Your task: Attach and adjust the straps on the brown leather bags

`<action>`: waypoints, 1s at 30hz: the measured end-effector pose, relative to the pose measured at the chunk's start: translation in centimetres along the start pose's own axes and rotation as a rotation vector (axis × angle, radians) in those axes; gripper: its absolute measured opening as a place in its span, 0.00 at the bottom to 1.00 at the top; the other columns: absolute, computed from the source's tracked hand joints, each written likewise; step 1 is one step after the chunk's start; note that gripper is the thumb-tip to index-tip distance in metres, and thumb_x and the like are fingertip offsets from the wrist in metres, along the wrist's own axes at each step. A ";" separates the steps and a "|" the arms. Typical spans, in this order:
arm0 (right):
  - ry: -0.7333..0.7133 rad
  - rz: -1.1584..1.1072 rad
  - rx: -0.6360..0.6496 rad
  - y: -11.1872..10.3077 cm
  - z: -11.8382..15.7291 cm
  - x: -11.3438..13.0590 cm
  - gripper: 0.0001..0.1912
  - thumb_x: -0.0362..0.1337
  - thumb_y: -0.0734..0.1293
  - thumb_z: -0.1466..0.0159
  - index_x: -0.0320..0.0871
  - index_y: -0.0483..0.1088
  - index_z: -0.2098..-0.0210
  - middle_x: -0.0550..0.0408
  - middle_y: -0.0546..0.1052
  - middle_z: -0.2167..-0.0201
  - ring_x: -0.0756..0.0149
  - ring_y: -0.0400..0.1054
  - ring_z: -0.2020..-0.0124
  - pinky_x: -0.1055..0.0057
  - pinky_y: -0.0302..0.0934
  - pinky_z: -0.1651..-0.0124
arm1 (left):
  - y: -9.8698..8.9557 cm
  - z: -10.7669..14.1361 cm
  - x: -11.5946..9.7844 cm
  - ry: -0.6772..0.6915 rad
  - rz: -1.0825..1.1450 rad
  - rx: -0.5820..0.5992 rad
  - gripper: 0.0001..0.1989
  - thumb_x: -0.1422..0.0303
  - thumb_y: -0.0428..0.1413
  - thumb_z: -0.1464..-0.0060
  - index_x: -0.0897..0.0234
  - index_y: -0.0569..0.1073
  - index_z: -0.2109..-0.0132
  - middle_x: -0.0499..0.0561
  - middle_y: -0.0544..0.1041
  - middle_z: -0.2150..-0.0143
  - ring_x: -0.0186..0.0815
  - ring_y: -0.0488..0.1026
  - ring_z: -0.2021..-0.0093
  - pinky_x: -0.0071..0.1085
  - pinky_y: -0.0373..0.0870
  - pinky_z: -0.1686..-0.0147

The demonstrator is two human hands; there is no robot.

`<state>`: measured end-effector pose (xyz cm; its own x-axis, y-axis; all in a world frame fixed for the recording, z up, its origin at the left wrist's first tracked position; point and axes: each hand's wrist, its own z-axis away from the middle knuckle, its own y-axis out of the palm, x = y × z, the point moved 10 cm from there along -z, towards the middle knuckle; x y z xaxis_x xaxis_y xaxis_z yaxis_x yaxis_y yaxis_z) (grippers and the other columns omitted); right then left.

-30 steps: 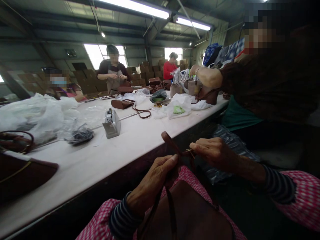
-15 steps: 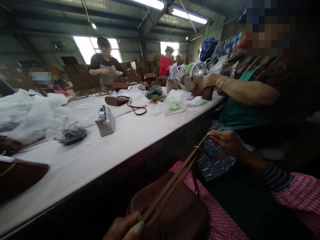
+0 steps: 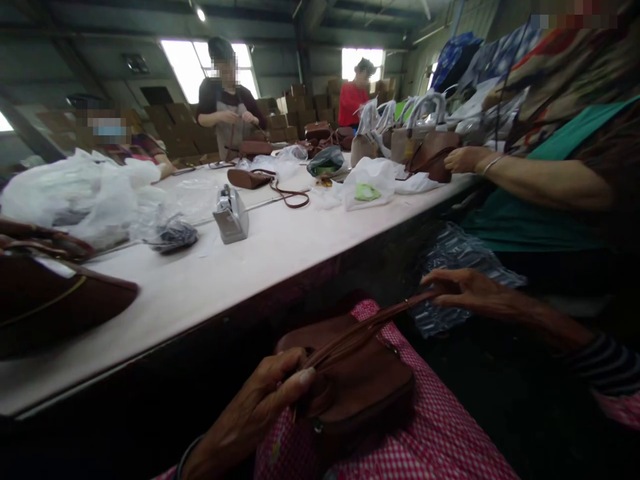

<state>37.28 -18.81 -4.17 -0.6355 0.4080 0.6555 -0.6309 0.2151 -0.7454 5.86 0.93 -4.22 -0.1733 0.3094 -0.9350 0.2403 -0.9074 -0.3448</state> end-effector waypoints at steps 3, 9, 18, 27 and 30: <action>-0.026 -0.184 0.238 6.3 -0.3 2.9 0.26 0.56 0.69 0.34 0.47 0.75 0.43 0.56 0.76 0.68 0.64 0.69 0.68 0.71 0.62 0.68 | 1.3 -1.0 -0.8 0.005 0.149 0.115 0.19 0.52 0.55 0.34 0.62 0.72 0.67 0.48 0.69 0.69 0.34 0.65 0.67 0.29 0.65 0.64; -0.148 -0.195 0.210 10.6 -2.8 3.3 0.20 0.53 0.70 0.33 0.47 0.77 0.49 0.52 0.76 0.57 0.59 0.71 0.58 0.66 0.67 0.60 | 0.6 -0.9 1.0 0.053 0.280 0.039 0.18 0.58 0.52 0.32 0.62 0.65 0.70 0.47 0.64 0.68 0.34 0.61 0.66 0.31 0.61 0.62; -0.159 -0.264 0.187 12.1 -3.4 0.0 0.26 0.38 0.71 0.40 0.44 0.68 0.42 0.53 0.76 0.56 0.58 0.70 0.54 0.64 0.66 0.53 | -1.2 1.2 4.6 -0.025 0.151 -0.215 0.12 0.58 0.64 0.44 0.60 0.79 0.57 0.54 0.77 0.53 0.47 0.73 0.50 0.37 0.68 0.49; -0.348 0.005 -0.176 12.4 -0.6 1.2 0.06 0.39 0.68 0.29 0.46 0.71 0.54 0.48 0.74 0.53 0.54 0.68 0.49 0.54 0.67 0.46 | -3.4 6.4 10.5 -0.271 -0.083 -0.701 0.18 0.53 0.67 0.47 0.58 0.76 0.57 0.49 0.79 0.59 0.42 0.77 0.58 0.35 0.72 0.55; -0.361 0.062 -0.227 12.7 -0.9 1.0 0.01 0.36 0.67 0.29 0.46 0.71 0.58 0.48 0.74 0.53 0.53 0.69 0.48 0.53 0.67 0.45 | -1.7 6.2 12.4 -0.312 0.083 -0.674 0.17 0.57 0.68 0.47 0.60 0.75 0.56 0.49 0.80 0.59 0.41 0.78 0.58 0.33 0.73 0.56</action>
<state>29.02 -14.91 -13.06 -0.8097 0.0987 0.5784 -0.4979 0.4062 -0.7662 -2.65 4.54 -14.68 -0.3676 0.0612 -0.9280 0.7803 -0.5226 -0.3436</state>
